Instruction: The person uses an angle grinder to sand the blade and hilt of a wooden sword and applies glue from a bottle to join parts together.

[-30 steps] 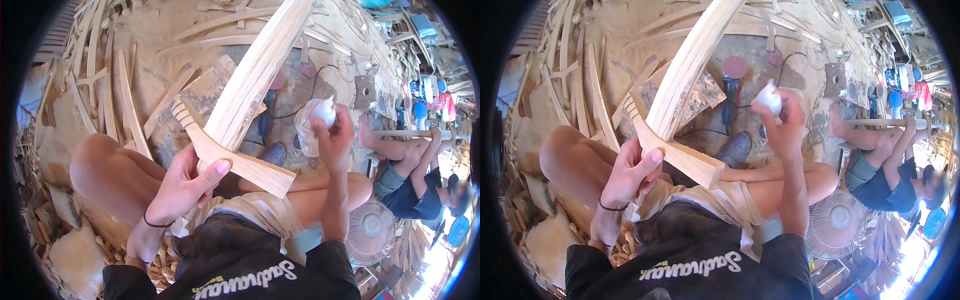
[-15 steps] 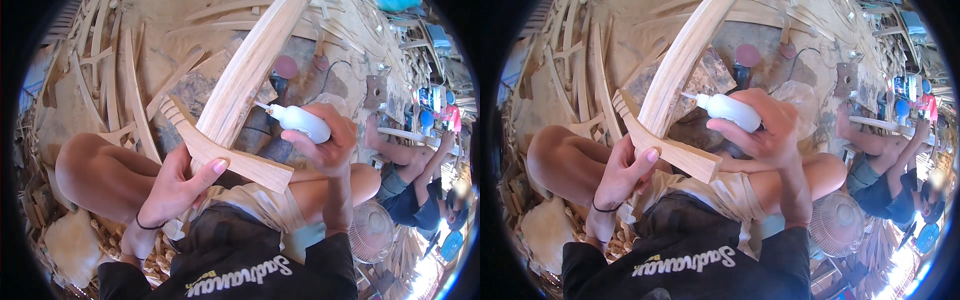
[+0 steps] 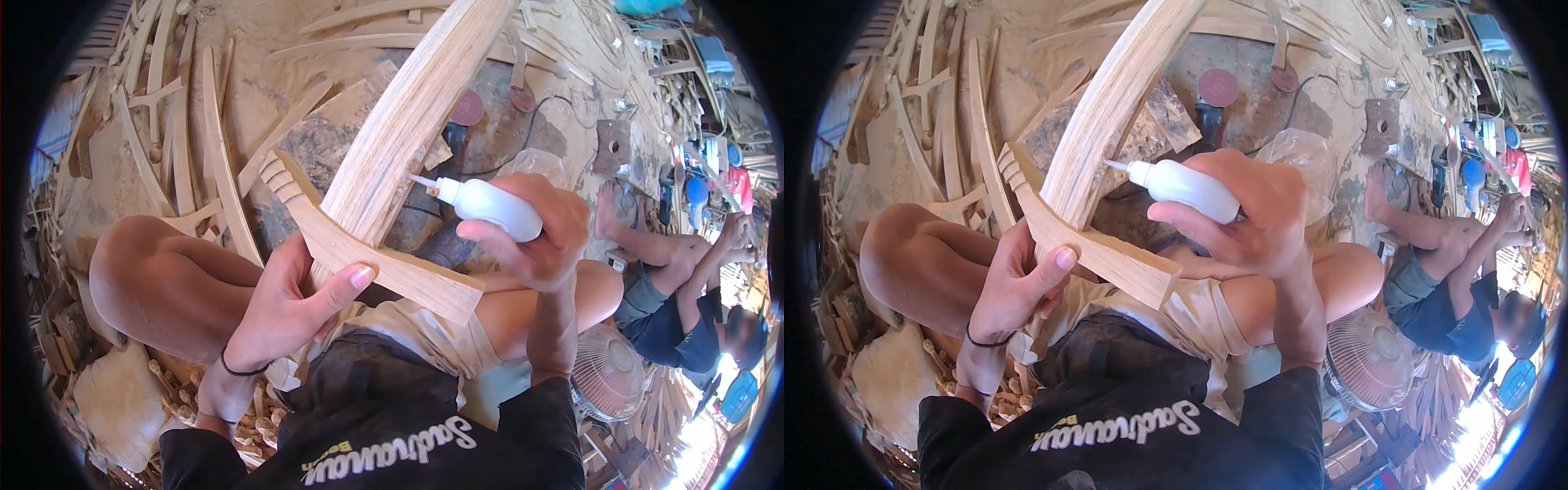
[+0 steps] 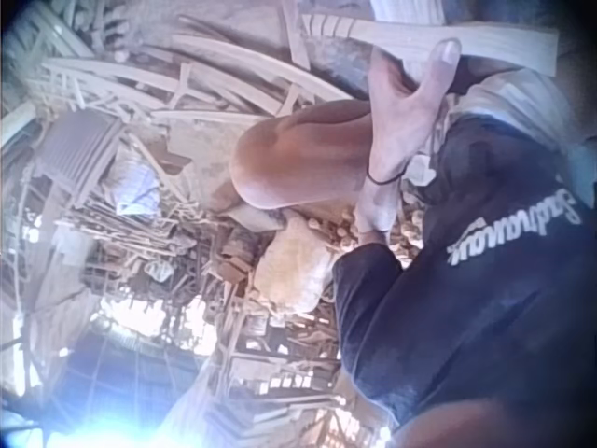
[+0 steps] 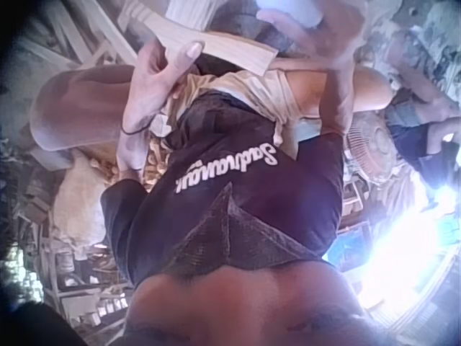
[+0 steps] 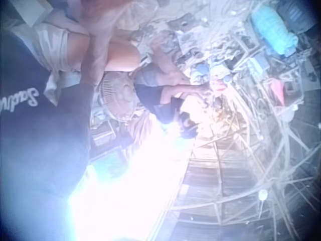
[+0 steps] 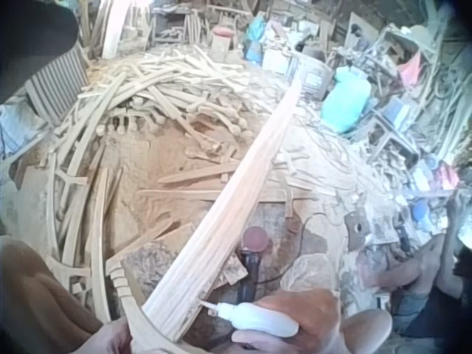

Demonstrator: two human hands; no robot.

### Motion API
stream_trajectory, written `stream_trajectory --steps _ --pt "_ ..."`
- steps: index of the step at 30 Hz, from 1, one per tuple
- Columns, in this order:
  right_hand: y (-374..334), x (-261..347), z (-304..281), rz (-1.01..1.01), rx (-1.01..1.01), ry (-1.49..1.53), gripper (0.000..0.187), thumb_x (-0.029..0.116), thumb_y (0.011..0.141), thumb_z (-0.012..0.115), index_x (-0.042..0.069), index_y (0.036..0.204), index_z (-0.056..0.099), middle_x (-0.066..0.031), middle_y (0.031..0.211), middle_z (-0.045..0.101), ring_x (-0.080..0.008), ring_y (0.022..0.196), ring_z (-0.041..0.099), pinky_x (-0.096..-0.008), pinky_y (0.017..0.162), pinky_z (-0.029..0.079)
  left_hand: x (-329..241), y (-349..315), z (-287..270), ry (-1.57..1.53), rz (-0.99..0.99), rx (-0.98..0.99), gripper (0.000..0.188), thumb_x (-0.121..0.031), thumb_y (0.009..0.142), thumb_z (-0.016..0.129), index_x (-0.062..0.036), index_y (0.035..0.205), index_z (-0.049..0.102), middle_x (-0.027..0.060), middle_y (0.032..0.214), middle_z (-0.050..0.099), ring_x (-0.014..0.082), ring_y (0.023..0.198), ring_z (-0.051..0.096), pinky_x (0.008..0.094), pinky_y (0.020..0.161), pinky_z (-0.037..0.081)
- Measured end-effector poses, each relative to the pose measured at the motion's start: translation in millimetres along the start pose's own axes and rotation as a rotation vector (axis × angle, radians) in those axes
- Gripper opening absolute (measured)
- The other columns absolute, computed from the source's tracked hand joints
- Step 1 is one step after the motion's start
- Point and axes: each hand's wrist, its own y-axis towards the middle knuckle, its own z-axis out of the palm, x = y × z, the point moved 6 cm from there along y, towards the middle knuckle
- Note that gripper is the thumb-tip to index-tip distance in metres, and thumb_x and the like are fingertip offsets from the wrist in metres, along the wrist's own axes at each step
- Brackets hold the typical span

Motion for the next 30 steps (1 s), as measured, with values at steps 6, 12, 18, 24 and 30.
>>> stream_trajectory --steps 6,12,18,24,30 --pt "-1 -5 -2 0.037 -0.062 -0.003 0.037 0.022 0.077 0.099 0.002 0.101 0.077 -0.0115 0.085 0.079 -0.0236 0.070 0.078 -0.0309 0.059 0.057 -1 -1 2 -0.005 0.004 0.007 0.053 -0.028 0.105 0.076 0.0063 0.135 0.050 0.0059 0.095 0.068 0.0057 0.049 0.054 0.0213 0.042 0.041" --pt "-3 -7 -4 0.053 -0.072 0.011 0.038 0.017 0.078 0.098 0.000 0.104 0.077 -0.0140 0.088 0.079 -0.0229 0.073 0.079 -0.0308 0.060 0.058 -3 -2 4 0.004 0.001 -0.004 0.052 -0.028 0.105 0.075 0.0061 0.135 0.050 0.0057 0.095 0.067 0.0057 0.049 0.053 0.0210 0.041 0.041" --pt "-6 -15 -8 0.056 -0.140 0.024 0.038 0.016 0.079 0.098 0.000 0.106 0.077 -0.0140 0.089 0.080 -0.0216 0.074 0.079 -0.0302 0.062 0.059 -1 -4 4 0.021 -0.022 0.000 0.053 -0.029 0.105 0.075 0.0060 0.135 0.050 0.0052 0.094 0.067 0.0055 0.049 0.053 0.0211 0.041 0.041" --pt "-9 -16 -9 0.021 -0.094 0.046 0.038 0.015 0.080 0.097 0.000 0.107 0.076 -0.0132 0.090 0.080 -0.0210 0.074 0.079 -0.0294 0.062 0.058 -1 -4 4 0.017 -0.027 0.023 0.052 -0.029 0.104 0.076 0.0059 0.134 0.050 0.0049 0.094 0.066 0.0052 0.048 0.053 0.0208 0.042 0.041" --pt "-9 -21 -12 0.074 -0.168 0.042 0.036 0.013 0.080 0.097 0.000 0.106 0.076 -0.0129 0.089 0.080 -0.0192 0.075 0.078 -0.0290 0.063 0.058 -1 -5 6 0.020 -0.011 0.007 0.057 -0.033 0.104 0.076 0.0053 0.135 0.049 0.0013 0.079 0.057 0.0057 0.048 0.047 0.0219 0.042 0.040"
